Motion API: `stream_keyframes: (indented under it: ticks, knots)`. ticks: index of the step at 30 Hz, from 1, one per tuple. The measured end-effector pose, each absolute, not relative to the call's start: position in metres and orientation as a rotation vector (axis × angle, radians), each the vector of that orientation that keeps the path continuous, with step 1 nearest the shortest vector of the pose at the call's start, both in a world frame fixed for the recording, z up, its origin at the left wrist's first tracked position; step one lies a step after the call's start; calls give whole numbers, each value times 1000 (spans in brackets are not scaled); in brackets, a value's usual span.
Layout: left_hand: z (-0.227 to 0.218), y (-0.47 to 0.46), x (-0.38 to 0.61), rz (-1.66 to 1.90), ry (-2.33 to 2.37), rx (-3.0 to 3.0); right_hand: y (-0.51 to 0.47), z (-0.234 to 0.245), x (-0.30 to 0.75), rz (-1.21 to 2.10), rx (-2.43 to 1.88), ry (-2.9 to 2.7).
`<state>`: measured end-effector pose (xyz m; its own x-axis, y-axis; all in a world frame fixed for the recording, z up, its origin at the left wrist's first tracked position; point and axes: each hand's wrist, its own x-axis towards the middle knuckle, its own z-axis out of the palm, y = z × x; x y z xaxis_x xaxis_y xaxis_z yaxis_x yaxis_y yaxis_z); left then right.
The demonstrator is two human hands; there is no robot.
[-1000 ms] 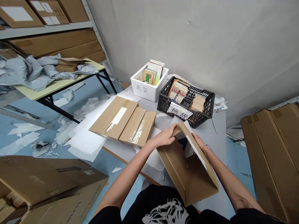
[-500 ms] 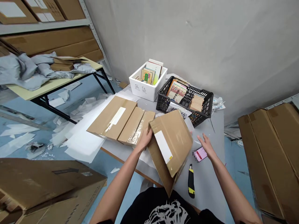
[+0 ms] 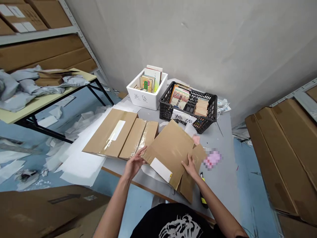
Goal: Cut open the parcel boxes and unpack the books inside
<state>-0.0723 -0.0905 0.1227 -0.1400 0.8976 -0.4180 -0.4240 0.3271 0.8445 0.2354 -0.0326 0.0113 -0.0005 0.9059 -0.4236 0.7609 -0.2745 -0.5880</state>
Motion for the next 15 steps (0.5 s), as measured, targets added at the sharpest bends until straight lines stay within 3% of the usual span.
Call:
stream_keyframes:
  ticks: [6,11,15]
  knots:
    - [150,-37,-74,728,1391,867,-46,-4,232,1147,-2020,-1870]
    - [159,-53,-70,868,1338,1031,-40,1,249,951,-2061,-1618]
    - [166,-103,-122,812,1595,853,-45,3,279,840,-2015,-1336]
